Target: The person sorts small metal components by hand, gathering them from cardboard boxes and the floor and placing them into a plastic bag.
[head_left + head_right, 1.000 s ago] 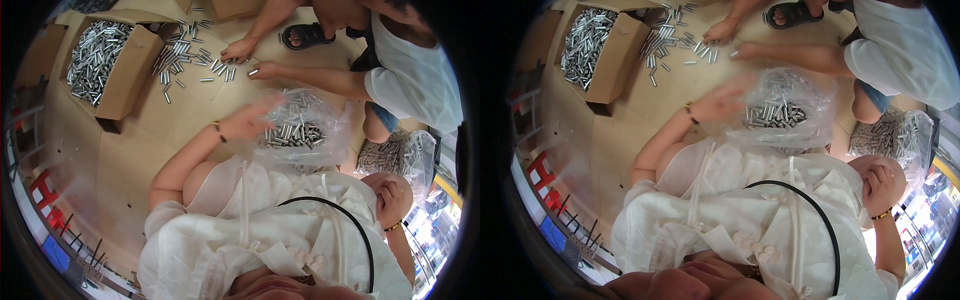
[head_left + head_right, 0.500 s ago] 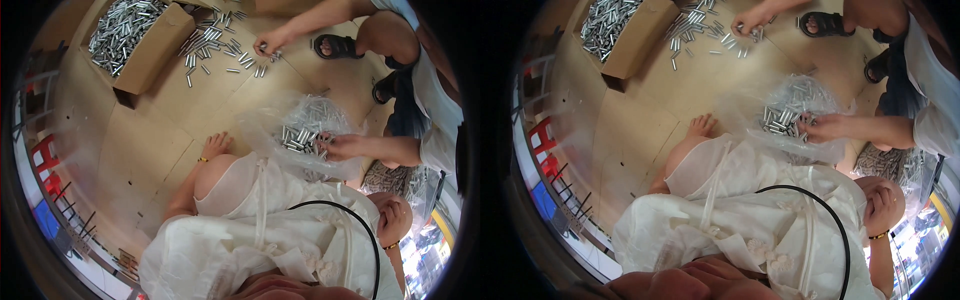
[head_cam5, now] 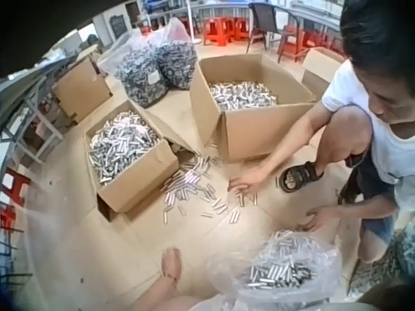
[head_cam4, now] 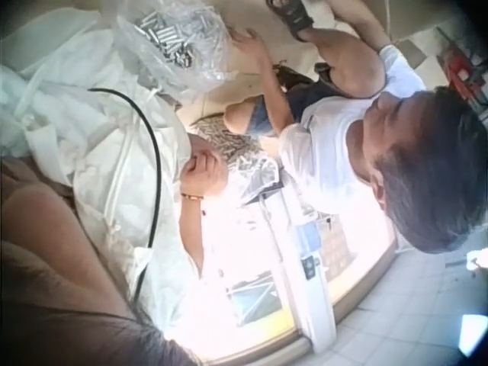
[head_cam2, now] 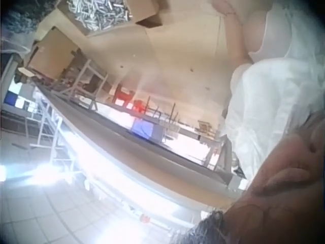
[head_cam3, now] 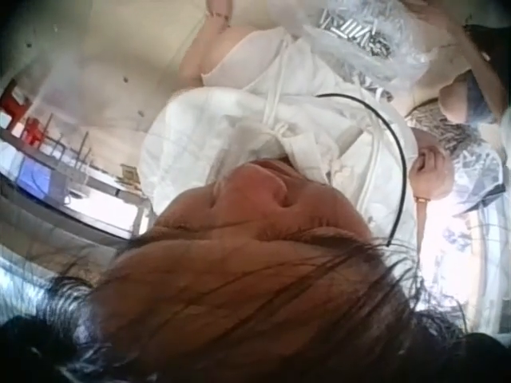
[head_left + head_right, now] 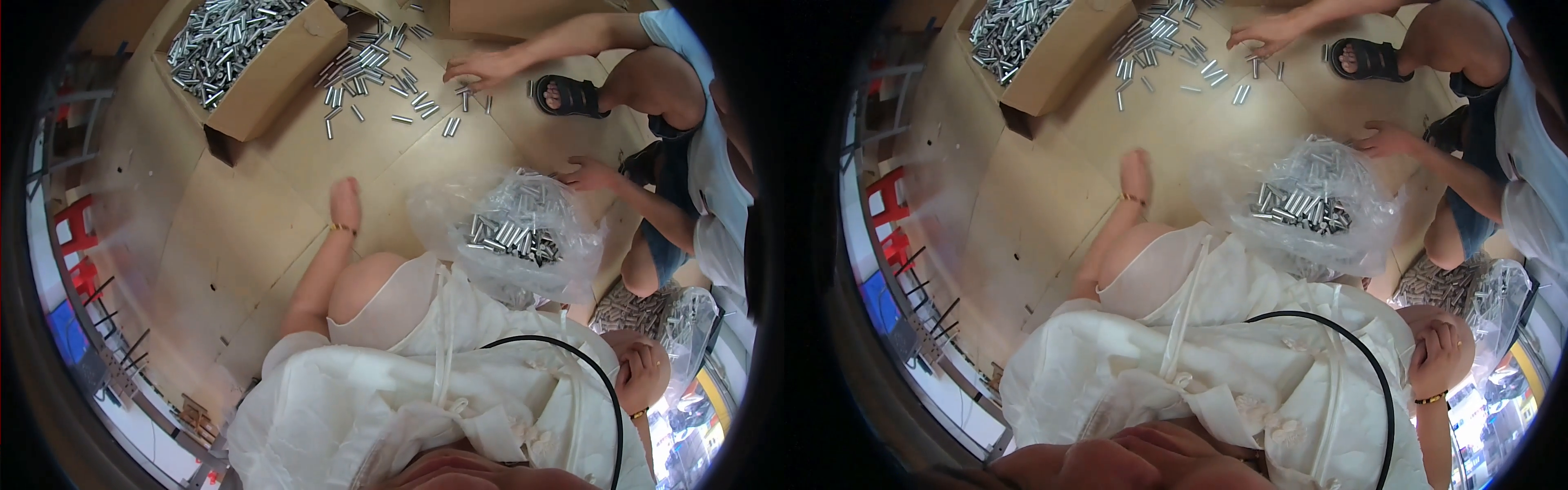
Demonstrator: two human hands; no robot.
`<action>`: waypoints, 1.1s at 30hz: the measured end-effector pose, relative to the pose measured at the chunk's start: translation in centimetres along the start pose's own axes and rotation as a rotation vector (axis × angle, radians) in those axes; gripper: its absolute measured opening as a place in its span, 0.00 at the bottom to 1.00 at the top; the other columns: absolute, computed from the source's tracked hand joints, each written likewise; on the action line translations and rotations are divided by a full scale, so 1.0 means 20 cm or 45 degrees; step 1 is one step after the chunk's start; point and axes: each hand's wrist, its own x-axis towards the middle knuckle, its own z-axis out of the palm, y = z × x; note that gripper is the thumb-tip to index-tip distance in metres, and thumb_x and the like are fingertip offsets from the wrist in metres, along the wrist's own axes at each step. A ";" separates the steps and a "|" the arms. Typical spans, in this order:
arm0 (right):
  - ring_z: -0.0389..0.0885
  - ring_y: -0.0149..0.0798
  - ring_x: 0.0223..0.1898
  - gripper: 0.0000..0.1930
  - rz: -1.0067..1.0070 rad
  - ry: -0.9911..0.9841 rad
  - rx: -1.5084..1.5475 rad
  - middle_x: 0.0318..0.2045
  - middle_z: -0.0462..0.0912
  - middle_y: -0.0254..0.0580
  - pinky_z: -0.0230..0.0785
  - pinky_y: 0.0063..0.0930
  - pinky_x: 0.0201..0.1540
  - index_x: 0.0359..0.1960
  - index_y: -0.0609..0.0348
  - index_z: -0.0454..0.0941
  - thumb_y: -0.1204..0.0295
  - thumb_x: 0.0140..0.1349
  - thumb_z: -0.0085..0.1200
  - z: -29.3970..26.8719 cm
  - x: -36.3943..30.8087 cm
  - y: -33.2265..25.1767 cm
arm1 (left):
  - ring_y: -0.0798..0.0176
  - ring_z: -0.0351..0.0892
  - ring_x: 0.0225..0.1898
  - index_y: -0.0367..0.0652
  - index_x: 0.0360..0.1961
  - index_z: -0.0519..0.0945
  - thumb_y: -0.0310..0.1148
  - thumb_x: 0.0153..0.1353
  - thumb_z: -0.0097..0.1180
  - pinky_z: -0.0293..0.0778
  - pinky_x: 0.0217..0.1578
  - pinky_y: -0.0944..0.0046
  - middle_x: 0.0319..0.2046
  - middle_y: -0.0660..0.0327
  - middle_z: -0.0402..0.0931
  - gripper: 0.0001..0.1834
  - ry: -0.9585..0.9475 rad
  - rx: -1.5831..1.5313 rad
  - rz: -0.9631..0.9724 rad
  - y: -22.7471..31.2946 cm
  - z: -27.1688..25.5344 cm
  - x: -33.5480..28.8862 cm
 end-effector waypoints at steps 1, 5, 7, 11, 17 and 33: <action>0.72 0.53 0.40 0.04 -0.004 0.002 0.006 0.35 0.76 0.47 0.63 0.43 0.41 0.24 0.60 0.71 0.78 0.45 0.46 0.00 0.00 0.00 | 0.43 0.68 0.43 0.38 0.37 0.71 0.38 0.64 0.45 0.64 0.43 0.48 0.37 0.44 0.70 0.13 0.214 -0.179 -0.126 -0.01 -0.04 0.13; 0.72 0.52 0.39 0.04 0.019 -0.002 0.002 0.34 0.76 0.46 0.63 0.42 0.40 0.24 0.60 0.71 0.78 0.44 0.46 0.00 0.00 -0.02 | 0.46 0.65 0.51 0.38 0.49 0.68 0.55 0.52 0.56 0.63 0.52 0.52 0.45 0.47 0.68 0.33 0.527 -0.326 -0.337 0.08 -0.23 0.60; 0.72 0.52 0.39 0.04 0.028 0.009 0.005 0.34 0.76 0.46 0.63 0.42 0.39 0.24 0.60 0.72 0.78 0.43 0.46 -0.01 0.00 -0.03 | 0.45 0.63 0.53 0.37 0.53 0.66 0.59 0.47 0.59 0.62 0.55 0.53 0.49 0.47 0.66 0.41 0.465 -0.194 -0.311 0.16 -0.27 0.73; 0.73 0.51 0.38 0.04 0.052 0.025 0.006 0.34 0.76 0.45 0.62 0.42 0.37 0.23 0.58 0.72 0.78 0.43 0.47 -0.01 -0.03 -0.04 | 0.42 0.61 0.55 0.39 0.57 0.61 0.64 0.44 0.58 0.61 0.56 0.51 0.55 0.47 0.58 0.48 0.260 0.006 -0.538 0.27 -0.24 0.83; 0.73 0.49 0.37 0.03 0.095 0.051 -0.057 0.32 0.76 0.43 0.63 0.40 0.35 0.22 0.58 0.71 0.79 0.43 0.46 -0.02 -0.06 -0.07 | 0.45 0.64 0.51 0.46 0.56 0.64 0.56 0.55 0.52 0.70 0.47 0.50 0.53 0.49 0.58 0.34 0.111 0.339 -0.444 0.46 -0.18 0.75; 0.73 0.50 0.39 0.02 0.023 0.076 -0.074 0.33 0.75 0.44 0.63 0.40 0.36 0.22 0.59 0.71 0.77 0.43 0.47 -0.03 0.04 -0.08 | 0.42 0.69 0.46 0.36 0.41 0.69 0.24 0.57 0.43 0.69 0.47 0.52 0.53 0.41 0.59 0.10 0.259 0.113 0.018 0.17 -0.18 0.59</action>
